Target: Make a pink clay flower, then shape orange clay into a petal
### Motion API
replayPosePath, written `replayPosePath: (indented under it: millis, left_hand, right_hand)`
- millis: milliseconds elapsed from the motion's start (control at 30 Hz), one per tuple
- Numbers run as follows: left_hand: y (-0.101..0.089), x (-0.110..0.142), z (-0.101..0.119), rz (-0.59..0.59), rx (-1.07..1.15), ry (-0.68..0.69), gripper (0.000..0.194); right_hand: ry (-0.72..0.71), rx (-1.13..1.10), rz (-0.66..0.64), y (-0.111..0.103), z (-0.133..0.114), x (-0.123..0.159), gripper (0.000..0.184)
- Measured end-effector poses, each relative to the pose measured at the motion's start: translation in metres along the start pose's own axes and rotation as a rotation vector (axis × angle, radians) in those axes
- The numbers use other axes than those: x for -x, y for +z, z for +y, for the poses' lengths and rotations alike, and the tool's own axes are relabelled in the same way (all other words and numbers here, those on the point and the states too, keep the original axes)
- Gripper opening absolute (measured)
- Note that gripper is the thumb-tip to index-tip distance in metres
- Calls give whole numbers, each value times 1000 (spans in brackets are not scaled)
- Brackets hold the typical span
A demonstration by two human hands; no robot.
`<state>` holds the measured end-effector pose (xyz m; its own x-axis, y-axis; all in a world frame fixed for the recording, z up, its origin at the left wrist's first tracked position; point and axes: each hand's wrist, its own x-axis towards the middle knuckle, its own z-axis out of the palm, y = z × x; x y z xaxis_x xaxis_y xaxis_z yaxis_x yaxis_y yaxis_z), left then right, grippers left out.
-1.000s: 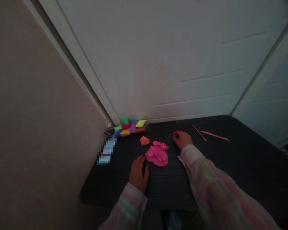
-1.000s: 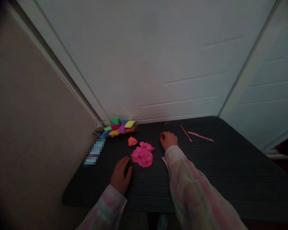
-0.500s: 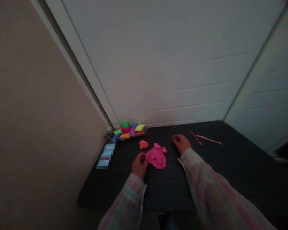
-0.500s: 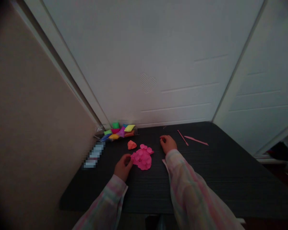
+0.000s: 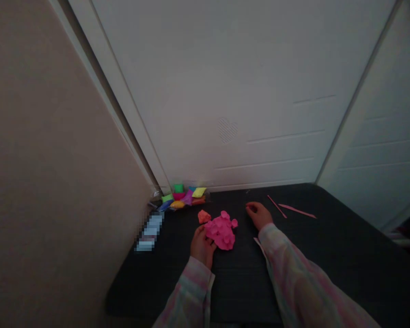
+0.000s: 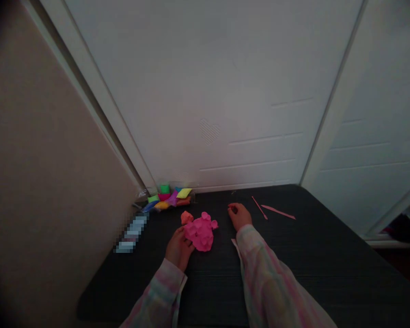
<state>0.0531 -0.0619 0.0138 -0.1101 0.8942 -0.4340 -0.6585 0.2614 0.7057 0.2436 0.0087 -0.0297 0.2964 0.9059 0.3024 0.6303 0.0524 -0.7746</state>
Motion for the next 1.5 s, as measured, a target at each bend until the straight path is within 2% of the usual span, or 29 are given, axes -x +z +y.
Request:
replayPosePath:
  millis: [200, 400, 533, 667, 800, 867, 967, 1033, 1100, 1167, 1233, 1333, 1500]
  left_hand:
    - [9, -12, 0, 2, 134, -65, 12]
    - [33, -28, -16, 18, 238, -113, 13]
    - [43, -27, -24, 50, 219, -97, 13]
    - [35, -19, -22, 12, 105, -10, 9]
    - [18, -10, -11, 144, -101, 102, 12]
    - [9, -7, -6, 139, -198, 194, 16]
    - [0, -5, 1, -11, -381, 277, 17]
    - [-3, -5, 3, -144, -508, 251, 19]
    - [-3, -5, 4, -296, -556, 149, 23]
    - [-3, -6, 4, -447, -511, 3, 26]
    - [-4, -6, 4, -565, -448, -125, 25]
    - [-7, -8, 4, -647, -422, -233, 20]
    - [-10, -18, 7, -684, -403, -386, 19]
  right_hand:
    - [-9, -65, 56, 2, 3, -1, 21]
    - [9, -114, 148, 0, 3, -3, 19]
    - [39, -128, 196, -3, 6, -6, 21]
    - [37, -133, 214, -4, 12, -9, 24]
    - [0, -110, 222, -7, 8, -7, 26]
    - [-56, -92, 204, -9, -2, -4, 25]
    - [-195, -72, 132, -10, -25, 9, 20]
    - [-302, -60, 70, -8, -40, 24, 16]
    - [-481, -24, -3, -5, -52, 41, 14]
    - [-653, 7, -61, -4, -57, 57, 13]
    - [-752, 24, -116, -3, -58, 70, 13]
    - [-768, 42, -177, -4, -53, 78, 13]
    - [-713, 45, -234, -4, -48, 74, 12]
